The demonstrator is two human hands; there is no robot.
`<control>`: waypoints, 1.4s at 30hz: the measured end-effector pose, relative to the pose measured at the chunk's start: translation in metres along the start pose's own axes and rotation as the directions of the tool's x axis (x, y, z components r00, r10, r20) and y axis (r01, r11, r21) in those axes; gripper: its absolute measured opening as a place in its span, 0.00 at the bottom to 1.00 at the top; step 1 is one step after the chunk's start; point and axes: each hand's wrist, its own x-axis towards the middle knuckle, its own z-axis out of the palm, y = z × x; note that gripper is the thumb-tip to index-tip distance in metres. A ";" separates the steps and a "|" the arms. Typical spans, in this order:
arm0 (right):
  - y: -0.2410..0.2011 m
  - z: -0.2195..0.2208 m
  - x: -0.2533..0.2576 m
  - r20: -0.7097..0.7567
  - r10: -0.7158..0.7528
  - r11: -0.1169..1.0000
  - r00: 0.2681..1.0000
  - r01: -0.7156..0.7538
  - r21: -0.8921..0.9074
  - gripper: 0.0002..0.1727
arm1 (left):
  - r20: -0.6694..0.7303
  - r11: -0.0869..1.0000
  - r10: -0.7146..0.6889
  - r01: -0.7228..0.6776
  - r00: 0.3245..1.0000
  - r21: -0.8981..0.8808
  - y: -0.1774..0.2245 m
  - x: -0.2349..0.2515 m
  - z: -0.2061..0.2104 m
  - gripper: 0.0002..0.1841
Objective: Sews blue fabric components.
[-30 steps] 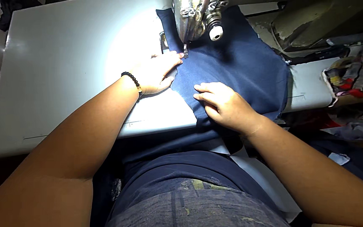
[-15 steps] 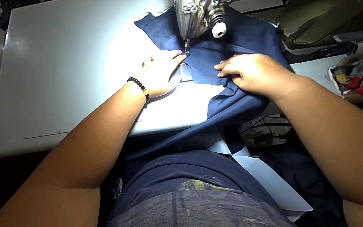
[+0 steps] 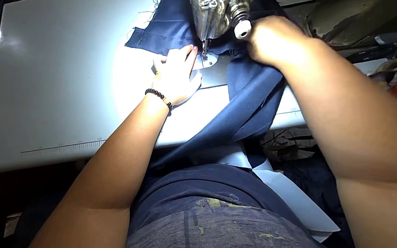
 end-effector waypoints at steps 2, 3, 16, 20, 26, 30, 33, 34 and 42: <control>-0.025 -0.002 -0.022 -0.078 -0.020 1.000 0.997 0.022 0.021 0.18 | -0.027 1.000 0.012 -0.013 1.000 -0.029 -0.002 -0.001 -0.001 0.38; -0.044 -0.001 -0.040 -0.156 -0.068 0.996 0.985 0.075 0.043 0.21 | -0.093 0.997 0.012 -0.019 0.996 -0.074 -0.004 -0.002 0.001 0.36; -0.014 -0.012 -0.113 -0.118 0.358 0.930 0.926 -0.343 0.131 0.30 | 0.020 0.978 -0.117 0.112 0.993 0.175 0.015 -0.087 -0.043 0.30; -0.043 0.008 -0.145 -0.076 0.383 0.911 0.920 -0.363 0.195 0.39 | -0.016 1.000 0.002 -0.002 1.000 0.005 0.000 -0.100 -0.038 0.29; -0.002 0.004 -0.040 0.009 0.538 0.815 0.843 -0.523 0.251 0.26 | -0.025 1.000 -0.016 0.015 1.000 -0.025 -0.016 -0.042 -0.035 0.31; 0.020 -0.025 -0.003 0.021 0.543 0.796 0.840 -0.522 0.305 0.32 | 0.096 0.917 -0.397 0.399 0.913 0.002 -0.063 -0.029 -0.028 0.37; 0.010 -0.038 -0.054 -0.026 0.132 0.897 0.991 -0.108 0.429 0.22 | -0.060 0.911 -0.413 0.411 0.909 -0.036 -0.107 -0.046 -0.006 0.45; 0.007 -0.037 -0.084 -0.045 -0.008 0.861 0.999 0.030 0.508 0.17 | -0.141 0.938 -0.346 0.337 0.927 -0.084 -0.108 -0.056 0.003 0.44; 0.044 0.001 -0.339 0.634 0.643 0.420 0.429 -0.890 0.177 0.09 | -0.068 0.968 0.129 -0.140 0.989 -0.209 -0.080 -0.059 0.014 0.37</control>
